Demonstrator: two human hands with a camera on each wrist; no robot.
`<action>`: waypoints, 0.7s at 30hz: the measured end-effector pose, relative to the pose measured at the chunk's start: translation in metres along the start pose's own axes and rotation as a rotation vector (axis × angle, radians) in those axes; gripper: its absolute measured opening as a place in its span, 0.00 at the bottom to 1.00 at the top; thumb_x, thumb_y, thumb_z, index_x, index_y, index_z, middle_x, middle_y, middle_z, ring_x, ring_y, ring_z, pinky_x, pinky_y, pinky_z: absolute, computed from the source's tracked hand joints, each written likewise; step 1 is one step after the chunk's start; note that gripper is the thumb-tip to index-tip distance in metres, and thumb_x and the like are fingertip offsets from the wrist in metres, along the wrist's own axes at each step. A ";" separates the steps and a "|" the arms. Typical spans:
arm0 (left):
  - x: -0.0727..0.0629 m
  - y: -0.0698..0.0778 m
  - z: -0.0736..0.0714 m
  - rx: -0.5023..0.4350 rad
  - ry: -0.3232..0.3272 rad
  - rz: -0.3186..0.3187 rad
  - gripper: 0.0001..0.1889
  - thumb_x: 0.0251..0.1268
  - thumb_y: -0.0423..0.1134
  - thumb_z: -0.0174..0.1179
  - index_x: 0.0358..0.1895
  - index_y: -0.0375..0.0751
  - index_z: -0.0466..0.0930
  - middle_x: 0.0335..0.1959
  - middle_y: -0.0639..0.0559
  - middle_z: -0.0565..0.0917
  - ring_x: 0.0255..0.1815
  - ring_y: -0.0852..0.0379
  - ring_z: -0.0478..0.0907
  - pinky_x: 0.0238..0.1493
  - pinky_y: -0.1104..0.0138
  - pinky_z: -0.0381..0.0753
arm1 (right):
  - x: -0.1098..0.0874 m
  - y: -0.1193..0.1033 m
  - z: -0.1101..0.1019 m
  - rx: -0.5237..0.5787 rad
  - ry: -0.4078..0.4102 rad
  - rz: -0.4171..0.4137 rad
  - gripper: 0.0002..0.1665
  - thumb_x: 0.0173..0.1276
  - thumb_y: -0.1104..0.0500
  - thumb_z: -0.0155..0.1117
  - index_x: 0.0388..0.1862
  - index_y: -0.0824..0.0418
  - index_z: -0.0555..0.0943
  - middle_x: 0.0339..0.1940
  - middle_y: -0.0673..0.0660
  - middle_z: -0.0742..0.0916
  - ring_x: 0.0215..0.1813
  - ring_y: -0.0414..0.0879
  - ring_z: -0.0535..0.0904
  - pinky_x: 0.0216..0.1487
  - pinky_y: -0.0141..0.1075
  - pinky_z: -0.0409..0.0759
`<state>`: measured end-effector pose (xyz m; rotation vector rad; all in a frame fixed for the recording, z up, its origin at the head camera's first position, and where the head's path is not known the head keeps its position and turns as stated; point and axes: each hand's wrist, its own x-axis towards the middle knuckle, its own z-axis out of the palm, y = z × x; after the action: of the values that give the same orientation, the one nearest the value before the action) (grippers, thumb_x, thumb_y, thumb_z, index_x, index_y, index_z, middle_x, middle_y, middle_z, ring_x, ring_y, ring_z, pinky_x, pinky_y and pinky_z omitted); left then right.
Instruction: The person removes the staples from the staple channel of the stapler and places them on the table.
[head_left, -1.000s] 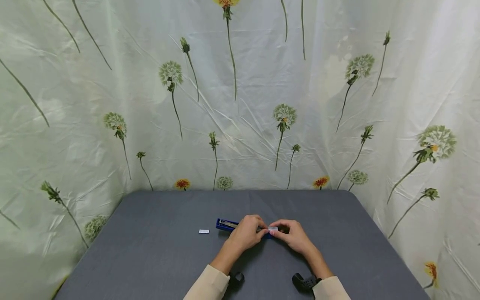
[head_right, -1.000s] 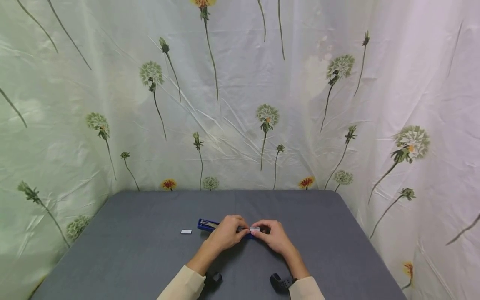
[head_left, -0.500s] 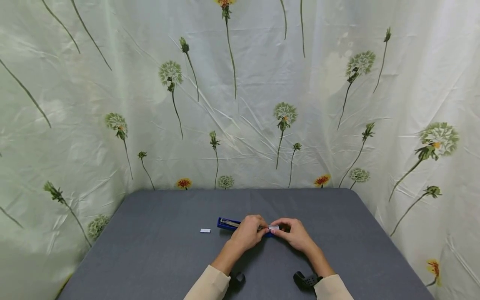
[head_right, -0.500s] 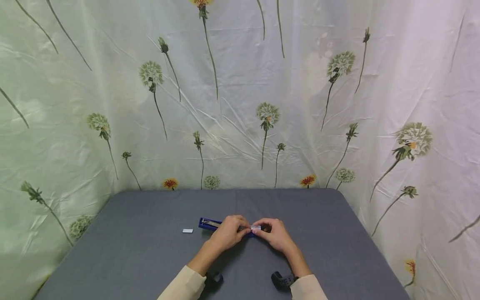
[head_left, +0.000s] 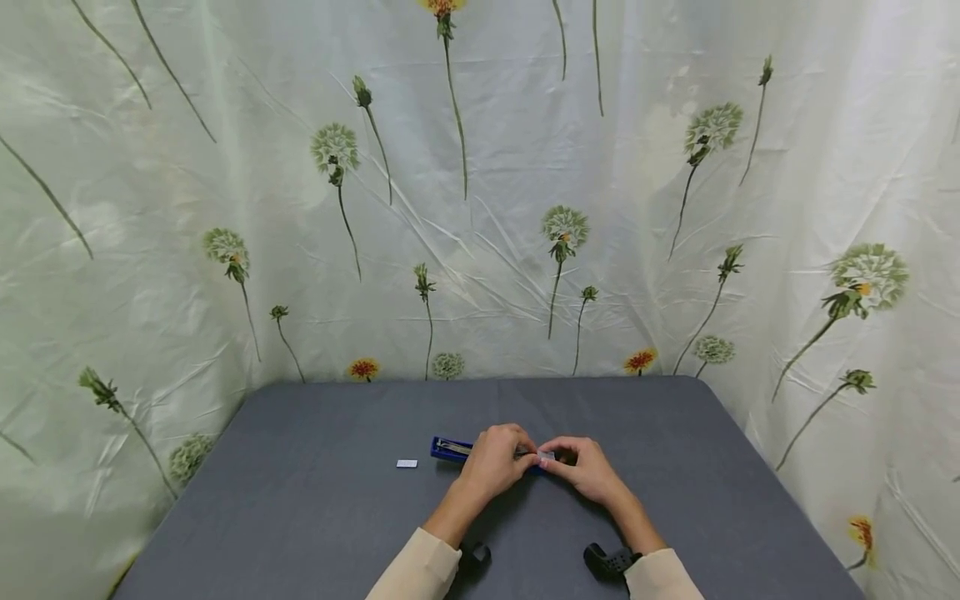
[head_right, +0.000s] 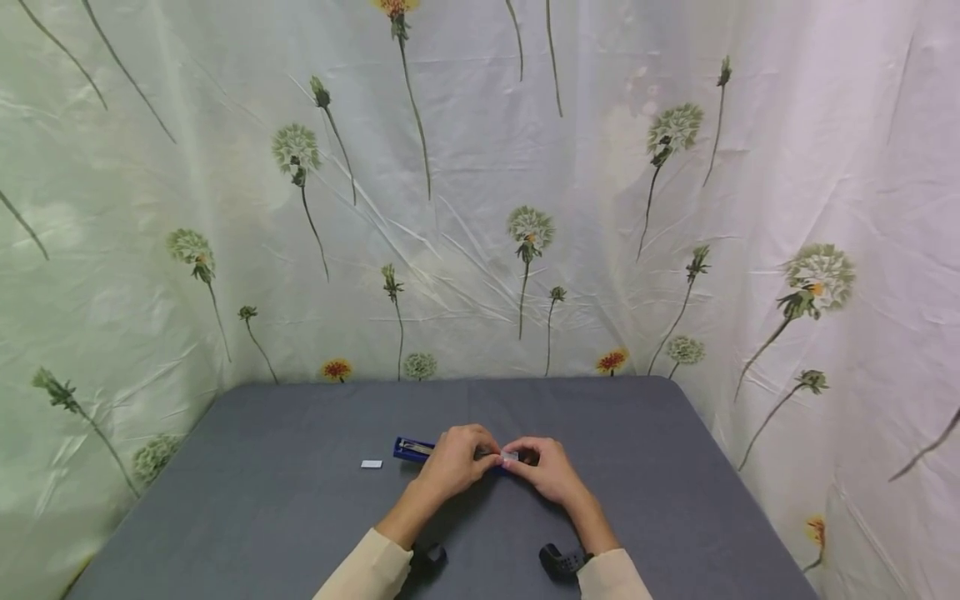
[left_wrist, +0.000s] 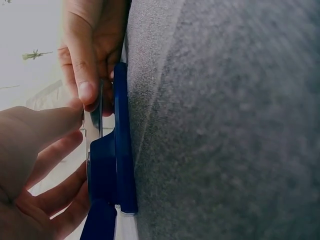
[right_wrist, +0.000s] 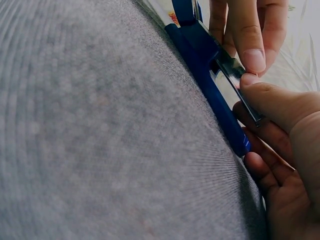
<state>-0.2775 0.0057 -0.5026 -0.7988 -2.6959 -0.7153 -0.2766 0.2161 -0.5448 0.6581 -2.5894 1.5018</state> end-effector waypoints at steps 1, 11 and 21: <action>0.000 0.000 0.000 0.004 0.005 -0.005 0.04 0.63 0.48 0.74 0.35 0.55 0.93 0.43 0.58 0.89 0.38 0.60 0.87 0.39 0.67 0.86 | 0.000 0.001 0.000 -0.001 -0.007 0.008 0.10 0.70 0.54 0.73 0.48 0.54 0.89 0.38 0.53 0.90 0.31 0.34 0.79 0.34 0.30 0.79; 0.001 0.000 0.002 -0.019 0.039 -0.040 0.04 0.60 0.48 0.76 0.33 0.56 0.93 0.41 0.61 0.90 0.35 0.62 0.85 0.34 0.70 0.83 | 0.000 0.000 -0.002 0.009 -0.031 0.012 0.12 0.71 0.52 0.72 0.49 0.56 0.89 0.41 0.55 0.90 0.32 0.35 0.80 0.35 0.31 0.80; 0.003 0.001 0.003 -0.018 0.013 -0.030 0.06 0.64 0.50 0.73 0.41 0.57 0.93 0.43 0.60 0.90 0.38 0.61 0.86 0.36 0.67 0.84 | 0.001 0.002 -0.004 -0.034 -0.025 0.024 0.13 0.69 0.50 0.73 0.48 0.54 0.89 0.45 0.53 0.91 0.37 0.33 0.80 0.41 0.30 0.80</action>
<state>-0.2798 0.0096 -0.5036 -0.7562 -2.6992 -0.7496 -0.2782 0.2195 -0.5440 0.6481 -2.6443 1.4617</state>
